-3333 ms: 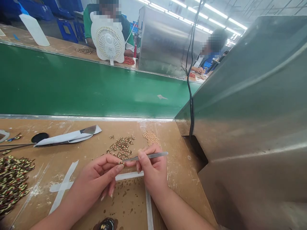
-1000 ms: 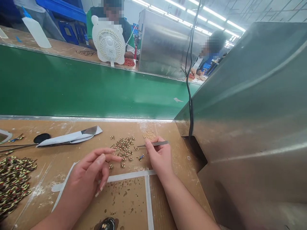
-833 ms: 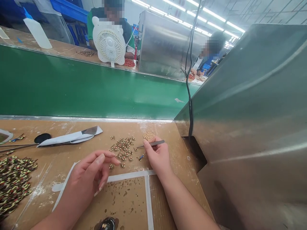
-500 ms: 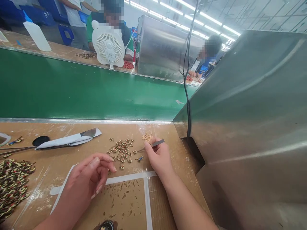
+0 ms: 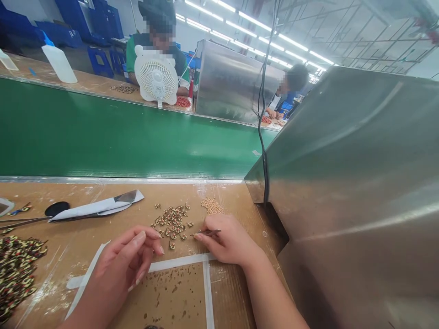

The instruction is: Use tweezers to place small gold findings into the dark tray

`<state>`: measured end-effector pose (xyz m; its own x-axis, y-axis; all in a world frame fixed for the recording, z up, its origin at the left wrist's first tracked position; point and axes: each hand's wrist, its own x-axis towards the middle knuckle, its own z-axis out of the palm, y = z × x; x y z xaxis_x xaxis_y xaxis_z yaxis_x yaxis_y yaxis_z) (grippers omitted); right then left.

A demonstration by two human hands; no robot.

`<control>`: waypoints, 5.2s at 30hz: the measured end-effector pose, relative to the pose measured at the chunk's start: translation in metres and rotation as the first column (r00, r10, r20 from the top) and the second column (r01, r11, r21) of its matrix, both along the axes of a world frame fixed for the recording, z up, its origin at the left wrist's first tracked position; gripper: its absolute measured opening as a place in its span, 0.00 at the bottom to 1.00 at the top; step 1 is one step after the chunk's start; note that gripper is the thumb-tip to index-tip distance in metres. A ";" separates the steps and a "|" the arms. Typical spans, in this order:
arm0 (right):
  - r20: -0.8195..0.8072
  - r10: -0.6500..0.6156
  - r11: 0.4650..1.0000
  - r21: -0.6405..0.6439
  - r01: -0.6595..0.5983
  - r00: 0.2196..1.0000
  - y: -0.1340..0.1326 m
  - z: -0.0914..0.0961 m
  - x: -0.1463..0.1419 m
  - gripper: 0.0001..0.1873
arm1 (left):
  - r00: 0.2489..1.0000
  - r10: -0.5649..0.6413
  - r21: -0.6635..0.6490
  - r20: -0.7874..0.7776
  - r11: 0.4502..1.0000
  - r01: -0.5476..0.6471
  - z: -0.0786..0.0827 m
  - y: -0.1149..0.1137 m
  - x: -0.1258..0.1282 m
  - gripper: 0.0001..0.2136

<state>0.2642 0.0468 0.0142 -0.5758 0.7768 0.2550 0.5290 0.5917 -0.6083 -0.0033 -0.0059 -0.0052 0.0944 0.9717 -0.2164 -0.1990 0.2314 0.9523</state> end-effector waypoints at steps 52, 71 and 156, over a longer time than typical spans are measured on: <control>-0.587 -0.636 0.772 -0.476 0.421 0.502 0.024 -0.018 -0.011 0.26 | 0.840 -0.032 0.270 -0.542 0.940 0.210 0.001 0.001 0.008 0.10; -0.443 -0.707 0.696 -0.295 0.655 0.551 0.047 -0.035 -0.010 0.18 | 0.914 -0.126 0.147 -0.385 0.970 0.196 0.014 -0.003 0.017 0.18; -0.845 -0.275 0.882 -0.412 -0.230 0.459 -0.022 -0.008 -0.050 0.12 | 0.953 0.055 -0.184 0.298 0.983 0.000 0.018 0.009 0.015 0.19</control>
<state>0.2139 0.0243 0.0063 -0.2239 0.9411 0.2533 -0.4151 0.1431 -0.8985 0.0115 0.0027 0.0131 0.1559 0.9225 -0.3530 -0.4779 0.3832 0.7904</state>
